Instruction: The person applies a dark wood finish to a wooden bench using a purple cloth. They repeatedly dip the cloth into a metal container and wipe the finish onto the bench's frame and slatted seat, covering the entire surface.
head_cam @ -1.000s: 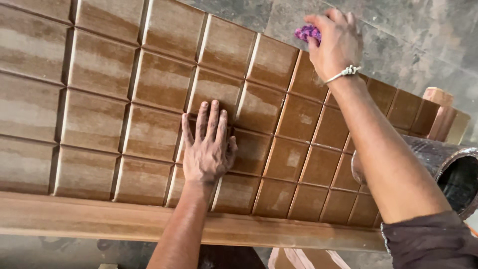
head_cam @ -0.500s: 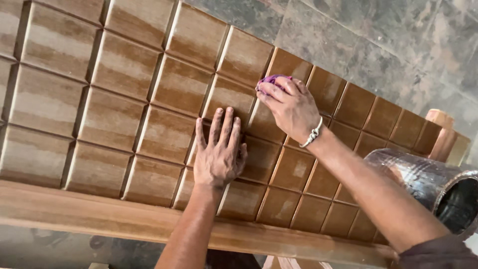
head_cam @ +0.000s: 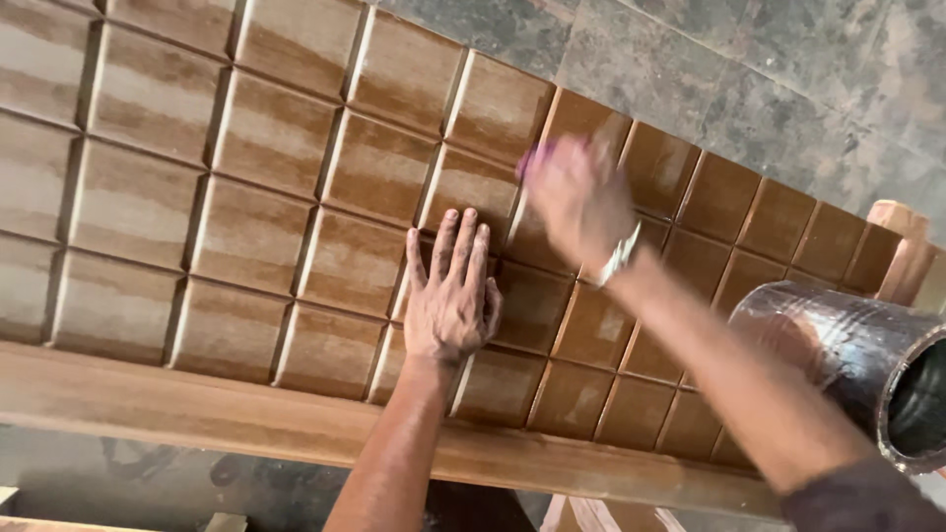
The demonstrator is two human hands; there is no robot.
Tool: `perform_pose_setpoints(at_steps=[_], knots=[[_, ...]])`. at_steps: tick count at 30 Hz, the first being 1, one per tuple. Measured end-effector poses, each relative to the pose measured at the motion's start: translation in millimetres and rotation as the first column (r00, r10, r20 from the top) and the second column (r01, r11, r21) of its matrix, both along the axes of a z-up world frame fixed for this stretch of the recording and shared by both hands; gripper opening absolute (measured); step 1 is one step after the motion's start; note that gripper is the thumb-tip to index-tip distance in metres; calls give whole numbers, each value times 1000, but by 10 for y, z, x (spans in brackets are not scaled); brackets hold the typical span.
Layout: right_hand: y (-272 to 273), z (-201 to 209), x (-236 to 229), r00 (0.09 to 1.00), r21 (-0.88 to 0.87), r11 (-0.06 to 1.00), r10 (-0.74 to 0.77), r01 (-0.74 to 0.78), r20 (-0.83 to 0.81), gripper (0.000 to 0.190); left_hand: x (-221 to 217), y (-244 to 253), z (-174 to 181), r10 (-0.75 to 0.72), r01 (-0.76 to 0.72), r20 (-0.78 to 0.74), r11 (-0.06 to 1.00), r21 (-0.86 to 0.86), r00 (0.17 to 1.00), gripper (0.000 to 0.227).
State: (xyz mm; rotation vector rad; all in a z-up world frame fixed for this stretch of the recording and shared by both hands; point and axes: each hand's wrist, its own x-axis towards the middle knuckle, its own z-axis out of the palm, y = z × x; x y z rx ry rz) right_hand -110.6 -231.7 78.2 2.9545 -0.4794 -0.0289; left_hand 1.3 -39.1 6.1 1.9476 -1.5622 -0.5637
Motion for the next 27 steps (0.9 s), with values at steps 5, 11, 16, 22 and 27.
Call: perform_pose_setpoints(at_steps=[5,11,16,22,27], knots=[[829,33,-165,996,23,996,86,-87,27,20,25,37,-57,59,-71,-124,993,-99,991,74],[-170,-115,19,991,30,991,-128,127,28,15,-21,99,-157,82,-104,-160,986,-133,984,74],[599,19,-13,993,54,995,-83,79,84,14,115,53,-120,78,-127,-274,978,-164,958,72],[2179,169,-259,997,212,977,-15,31,-74,28,826,607,-88,-14,4,-95,995,-98,995,62],[1443,81,-103,991,167,980,-96,111,-90,18,1083,790,-169,-75,75,19,997,-34,997,61]])
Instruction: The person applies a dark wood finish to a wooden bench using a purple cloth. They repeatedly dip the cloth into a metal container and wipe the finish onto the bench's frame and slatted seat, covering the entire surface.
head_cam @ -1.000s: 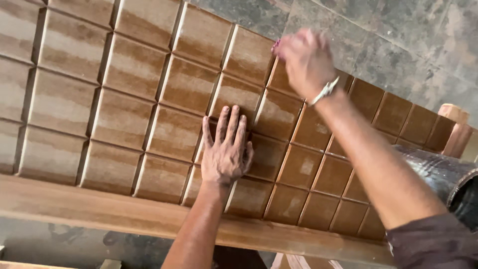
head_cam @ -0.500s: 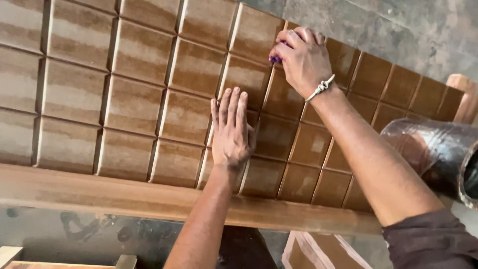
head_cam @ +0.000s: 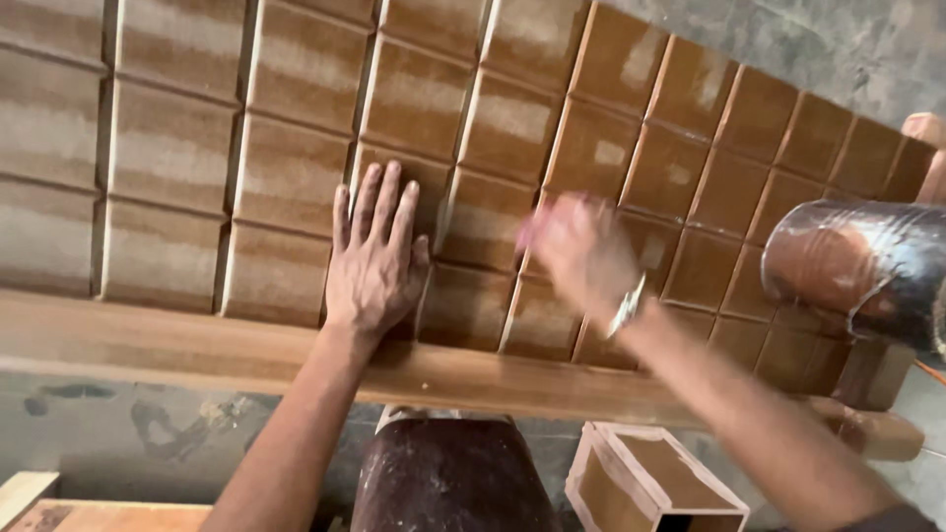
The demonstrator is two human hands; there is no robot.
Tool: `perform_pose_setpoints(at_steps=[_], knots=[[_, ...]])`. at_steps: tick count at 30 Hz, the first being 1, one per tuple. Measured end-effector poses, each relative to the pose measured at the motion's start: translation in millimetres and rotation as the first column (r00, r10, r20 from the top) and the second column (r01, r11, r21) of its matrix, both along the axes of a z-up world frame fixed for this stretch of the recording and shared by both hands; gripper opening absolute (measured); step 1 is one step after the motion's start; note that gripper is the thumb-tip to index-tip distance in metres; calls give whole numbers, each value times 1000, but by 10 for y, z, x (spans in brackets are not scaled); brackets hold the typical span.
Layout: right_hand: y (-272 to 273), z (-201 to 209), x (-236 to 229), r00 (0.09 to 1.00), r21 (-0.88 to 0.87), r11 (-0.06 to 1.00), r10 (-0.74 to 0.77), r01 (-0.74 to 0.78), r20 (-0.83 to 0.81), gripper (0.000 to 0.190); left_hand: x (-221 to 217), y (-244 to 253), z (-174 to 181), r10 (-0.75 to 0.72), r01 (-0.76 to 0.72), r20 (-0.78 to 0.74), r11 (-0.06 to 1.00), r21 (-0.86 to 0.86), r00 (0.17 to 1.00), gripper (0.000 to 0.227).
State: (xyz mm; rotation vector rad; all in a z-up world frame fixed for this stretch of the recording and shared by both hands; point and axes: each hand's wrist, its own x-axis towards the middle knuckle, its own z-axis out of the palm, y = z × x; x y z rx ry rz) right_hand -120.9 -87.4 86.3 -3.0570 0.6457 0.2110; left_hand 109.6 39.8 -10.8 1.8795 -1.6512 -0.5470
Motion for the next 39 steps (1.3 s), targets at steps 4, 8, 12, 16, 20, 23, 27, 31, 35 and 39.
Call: perform_pose_setpoints(at_steps=[4,8,12,16,20,23,27,31,35,39], knots=[[-410,-121,-38,992,-73,991,-113,116,52,14,-28,46,-79,35,-35,-16,999,-21,999,61],[247,-5,-89,998,-50,998,-25,22,-53,30,9,41,-84,37,-39,-41,999,-31,998,64],[911,256,-75,983,104,990,108,-93,-148,36,0,44,-57,27,-28,-27,999,-32,999,66],[686,231,38,969,177,979,138,-102,-205,32,31,43,-58,14,-16,-47,999,-43,999,65],[675,184,18,979,144,987,-44,74,-201,22,2,60,-112,11,-13,-56,1000,-27,998,65],[846,205,11,974,122,992,66,-40,-215,25,20,61,-120,9,-11,-55,999,-33,998,65],[849,169,-17,976,182,982,87,-51,-199,20,15,59,-115,9,-11,-44,999,-34,999,66],[845,105,3,968,73,990,-97,117,-230,14,-1,89,-147,16,-19,-57,999,-45,998,65],[945,260,108,951,189,982,34,27,-309,26,11,67,-147,19,-25,-91,997,-68,996,65],[713,342,312,907,637,669,-402,383,-123,42,122,130,-178,-9,-15,-250,995,-95,968,62]])
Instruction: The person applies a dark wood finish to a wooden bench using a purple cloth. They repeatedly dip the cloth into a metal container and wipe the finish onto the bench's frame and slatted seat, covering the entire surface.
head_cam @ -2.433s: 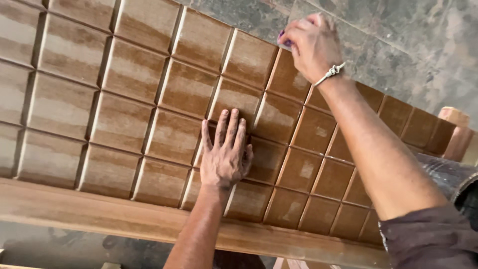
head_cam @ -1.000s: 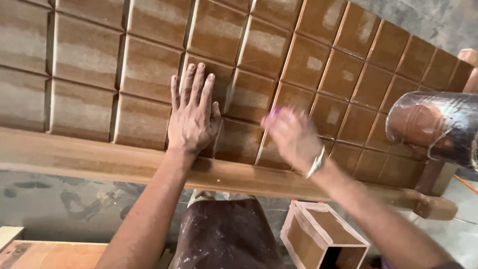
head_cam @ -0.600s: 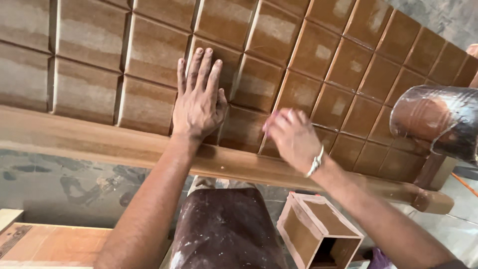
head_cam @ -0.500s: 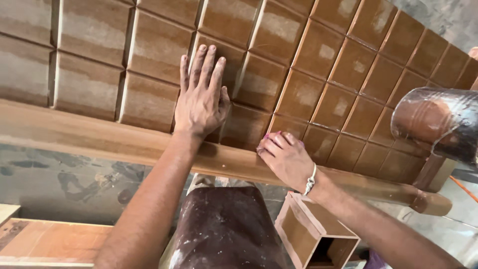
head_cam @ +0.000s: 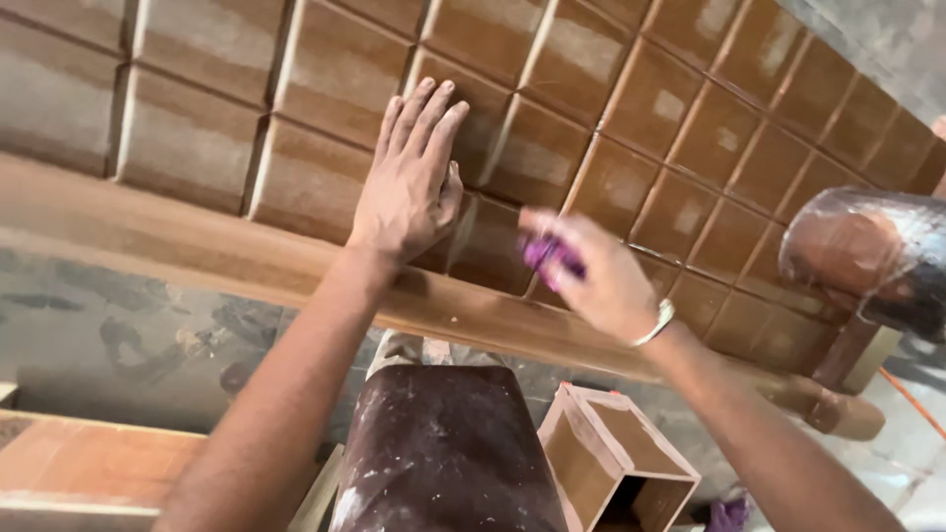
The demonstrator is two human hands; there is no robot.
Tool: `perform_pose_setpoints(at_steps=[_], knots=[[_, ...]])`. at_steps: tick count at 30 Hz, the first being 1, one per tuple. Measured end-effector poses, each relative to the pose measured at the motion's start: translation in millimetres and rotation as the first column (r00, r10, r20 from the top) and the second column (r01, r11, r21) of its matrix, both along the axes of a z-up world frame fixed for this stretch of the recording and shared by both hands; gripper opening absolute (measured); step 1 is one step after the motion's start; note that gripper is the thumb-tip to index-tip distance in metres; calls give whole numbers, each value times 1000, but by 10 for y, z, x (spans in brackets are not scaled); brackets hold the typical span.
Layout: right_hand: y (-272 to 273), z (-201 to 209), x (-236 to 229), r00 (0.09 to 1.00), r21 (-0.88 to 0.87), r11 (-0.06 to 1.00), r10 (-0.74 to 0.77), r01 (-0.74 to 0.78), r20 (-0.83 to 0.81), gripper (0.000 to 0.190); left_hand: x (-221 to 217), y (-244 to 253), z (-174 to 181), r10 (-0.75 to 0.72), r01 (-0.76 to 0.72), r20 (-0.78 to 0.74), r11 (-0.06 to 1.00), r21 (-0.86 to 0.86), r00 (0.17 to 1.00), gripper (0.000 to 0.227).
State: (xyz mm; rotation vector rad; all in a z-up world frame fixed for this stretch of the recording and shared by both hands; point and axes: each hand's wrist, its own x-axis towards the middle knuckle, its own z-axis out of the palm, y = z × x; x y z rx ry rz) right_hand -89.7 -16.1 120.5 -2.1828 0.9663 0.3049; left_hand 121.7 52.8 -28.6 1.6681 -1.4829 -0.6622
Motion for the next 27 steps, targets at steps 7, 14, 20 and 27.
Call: perform_pose_setpoints(at_steps=[7,14,20,27], knots=[[329,-316,480,948,100,951,-301,291,106,33,623,177,-85,212,-246,321,967,70,923,59],[192,-492,729,998,-463,886,-20,-11,-62,20,736,113,-253,266,-309,290,944,113,919,59],[475,-455,746,977,-402,909,27,-111,-209,31,766,71,-247,299,-334,296,940,75,907,60],[391,-457,727,985,-474,874,27,-106,-169,29,753,83,-294,299,-331,293,941,65,908,59]])
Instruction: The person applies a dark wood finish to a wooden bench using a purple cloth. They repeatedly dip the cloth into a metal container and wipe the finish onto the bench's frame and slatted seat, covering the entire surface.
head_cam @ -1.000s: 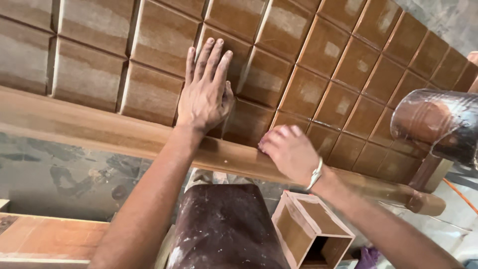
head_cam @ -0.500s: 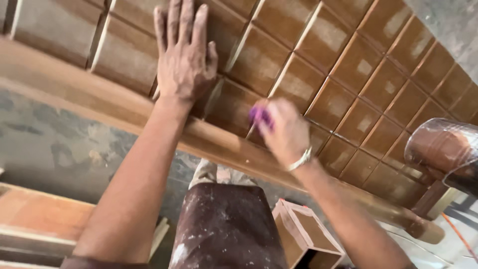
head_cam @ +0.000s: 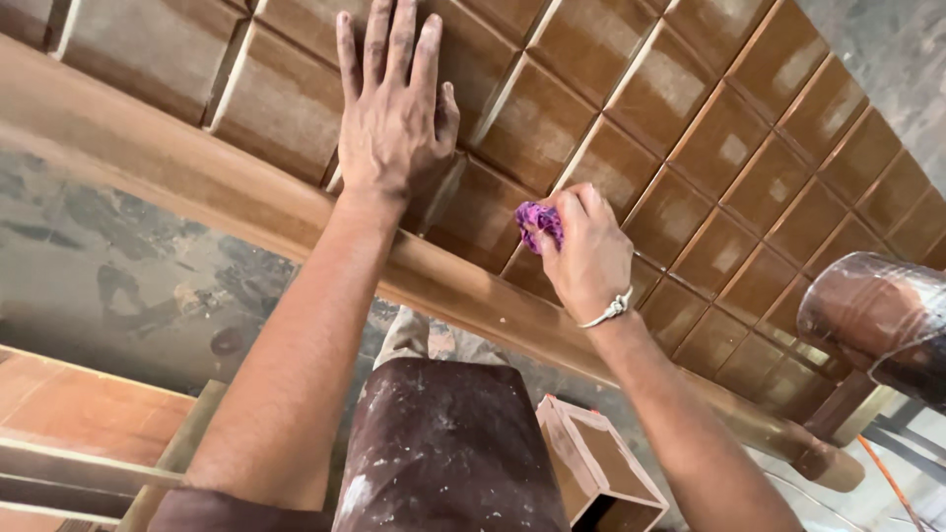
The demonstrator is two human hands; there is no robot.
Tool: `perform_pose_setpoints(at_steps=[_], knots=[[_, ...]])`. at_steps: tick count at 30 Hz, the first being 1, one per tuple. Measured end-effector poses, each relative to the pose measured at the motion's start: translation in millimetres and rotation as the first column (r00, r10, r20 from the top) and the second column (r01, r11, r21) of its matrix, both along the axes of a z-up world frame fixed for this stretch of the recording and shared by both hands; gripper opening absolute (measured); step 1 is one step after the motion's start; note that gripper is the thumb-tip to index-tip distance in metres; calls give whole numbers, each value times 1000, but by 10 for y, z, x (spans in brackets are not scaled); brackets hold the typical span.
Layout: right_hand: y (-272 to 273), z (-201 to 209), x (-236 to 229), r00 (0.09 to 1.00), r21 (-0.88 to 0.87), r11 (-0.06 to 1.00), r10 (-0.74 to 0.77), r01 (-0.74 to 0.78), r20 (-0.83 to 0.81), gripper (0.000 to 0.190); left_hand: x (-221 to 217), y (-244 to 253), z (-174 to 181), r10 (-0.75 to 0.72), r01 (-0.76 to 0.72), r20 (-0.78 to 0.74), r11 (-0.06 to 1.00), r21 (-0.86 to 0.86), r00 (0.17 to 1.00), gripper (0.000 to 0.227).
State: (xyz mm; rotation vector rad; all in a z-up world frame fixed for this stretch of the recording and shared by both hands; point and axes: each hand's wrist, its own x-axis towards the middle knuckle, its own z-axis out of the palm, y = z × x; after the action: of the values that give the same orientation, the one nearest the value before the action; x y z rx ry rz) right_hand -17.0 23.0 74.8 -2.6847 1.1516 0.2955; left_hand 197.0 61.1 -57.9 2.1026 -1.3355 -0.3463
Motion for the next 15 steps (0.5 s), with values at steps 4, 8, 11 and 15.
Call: perform_pose_setpoints(at_steps=[4,8,11,15], knots=[[182,13,11,989,156,984,-66,86,-133,23,2,7,11,8,-8,-13,1000,7,1000,60],[-6,-32,-8,991,117,988,-93,104,-100,22,19,-1,76,9,-9,24,1000,-25,1000,60],[-674,-185,9,985,-120,992,-24,45,171,39,20,-7,77,3,-3,-4,1000,-14,1000,60],[-770,-294,-11,984,-201,972,-87,118,157,34,-7,33,79,-2,3,-29,1000,12,1000,60]])
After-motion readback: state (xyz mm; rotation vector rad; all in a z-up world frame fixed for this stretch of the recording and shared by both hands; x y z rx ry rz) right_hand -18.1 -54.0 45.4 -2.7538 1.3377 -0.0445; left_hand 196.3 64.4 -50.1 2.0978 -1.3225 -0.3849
